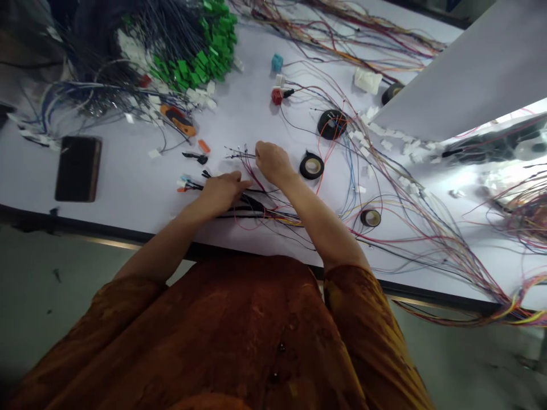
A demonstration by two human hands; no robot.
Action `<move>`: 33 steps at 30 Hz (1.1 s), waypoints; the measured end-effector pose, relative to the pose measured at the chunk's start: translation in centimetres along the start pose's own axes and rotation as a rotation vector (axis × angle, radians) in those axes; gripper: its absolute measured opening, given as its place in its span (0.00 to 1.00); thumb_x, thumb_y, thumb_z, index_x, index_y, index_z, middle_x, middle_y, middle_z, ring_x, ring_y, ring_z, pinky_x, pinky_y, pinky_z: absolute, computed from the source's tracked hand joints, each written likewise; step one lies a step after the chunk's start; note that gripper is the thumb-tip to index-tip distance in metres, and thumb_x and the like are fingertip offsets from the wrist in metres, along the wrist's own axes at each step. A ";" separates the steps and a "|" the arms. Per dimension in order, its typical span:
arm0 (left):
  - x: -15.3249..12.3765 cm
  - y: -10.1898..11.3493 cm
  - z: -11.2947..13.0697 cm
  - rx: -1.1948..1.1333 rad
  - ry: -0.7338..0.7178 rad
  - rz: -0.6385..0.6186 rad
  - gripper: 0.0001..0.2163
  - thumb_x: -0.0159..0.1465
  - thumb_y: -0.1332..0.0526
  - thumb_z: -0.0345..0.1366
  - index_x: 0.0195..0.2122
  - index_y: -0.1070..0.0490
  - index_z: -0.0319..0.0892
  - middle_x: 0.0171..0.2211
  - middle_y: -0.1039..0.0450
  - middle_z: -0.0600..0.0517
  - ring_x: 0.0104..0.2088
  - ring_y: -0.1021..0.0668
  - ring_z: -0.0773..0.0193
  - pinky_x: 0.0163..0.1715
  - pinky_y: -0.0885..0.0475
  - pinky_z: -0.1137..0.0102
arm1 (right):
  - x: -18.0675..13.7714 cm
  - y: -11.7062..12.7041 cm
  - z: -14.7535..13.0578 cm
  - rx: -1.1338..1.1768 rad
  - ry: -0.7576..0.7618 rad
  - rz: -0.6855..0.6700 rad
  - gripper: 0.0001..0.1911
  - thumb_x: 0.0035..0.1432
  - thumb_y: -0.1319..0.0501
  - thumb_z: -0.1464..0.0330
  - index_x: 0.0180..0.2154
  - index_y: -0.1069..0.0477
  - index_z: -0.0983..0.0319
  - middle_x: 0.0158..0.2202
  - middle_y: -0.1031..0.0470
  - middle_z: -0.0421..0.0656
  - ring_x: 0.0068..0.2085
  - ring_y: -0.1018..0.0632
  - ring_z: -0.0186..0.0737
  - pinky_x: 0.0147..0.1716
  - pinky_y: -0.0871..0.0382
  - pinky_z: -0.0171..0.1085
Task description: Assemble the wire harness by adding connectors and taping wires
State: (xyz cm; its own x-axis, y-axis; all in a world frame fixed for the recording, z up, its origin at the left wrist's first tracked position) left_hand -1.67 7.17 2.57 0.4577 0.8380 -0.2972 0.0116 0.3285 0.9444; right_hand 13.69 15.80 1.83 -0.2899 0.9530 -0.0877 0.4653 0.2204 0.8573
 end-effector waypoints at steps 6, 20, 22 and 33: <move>0.3 -0.5 -0.2 -0.016 0.028 0.008 0.21 0.68 0.47 0.30 0.59 0.27 0.51 0.47 0.28 0.43 0.43 0.21 0.49 0.33 0.31 0.63 | -0.7 3.0 4.7 0.307 -0.270 0.383 0.11 0.70 0.55 0.70 0.50 0.38 0.61 0.35 0.28 0.42 0.27 0.25 0.32 0.26 0.35 0.33; 0.8 0.6 0.4 -0.228 -0.053 0.164 0.11 0.67 0.45 0.31 0.43 0.22 0.41 0.43 0.22 0.44 0.48 0.21 0.50 0.42 0.27 0.61 | -5.6 -1.9 0.6 -0.016 -0.079 -0.096 0.05 0.59 0.40 0.74 0.30 0.27 0.65 0.38 0.23 0.51 0.38 0.24 0.42 0.38 0.34 0.39; 1.5 0.6 0.3 -0.367 -0.057 0.229 0.10 0.67 0.44 0.32 0.40 0.22 0.40 0.41 0.21 0.44 0.46 0.20 0.52 0.46 0.27 0.61 | -5.7 -1.9 1.2 0.123 -0.073 -0.071 0.05 0.58 0.39 0.74 0.29 0.29 0.63 0.33 0.24 0.47 0.36 0.25 0.40 0.38 0.34 0.38; 4.2 -2.4 -0.3 -1.078 0.237 0.238 0.16 0.58 0.36 0.32 0.48 0.30 0.39 0.44 0.19 0.47 0.44 0.19 0.59 0.39 0.26 0.68 | -7.5 -2.9 4.4 0.878 -0.242 -0.057 0.03 0.59 0.42 0.68 0.32 0.34 0.59 0.19 0.33 0.33 0.19 0.34 0.29 0.19 0.40 0.30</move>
State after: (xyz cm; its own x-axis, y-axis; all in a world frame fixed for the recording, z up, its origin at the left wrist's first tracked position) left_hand -0.06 10.00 -1.03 0.1643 0.9532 -0.2538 -0.8793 0.2581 0.4002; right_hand 18.18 8.93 -2.26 -0.1942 0.9317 -0.3071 0.9539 0.2524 0.1626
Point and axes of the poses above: each hand's wrist, its own x-axis towards the middle knuckle, its own y-axis out of the back of the hand, z = x × y, the point moved 2 cm from there along x, towards the middle knuckle
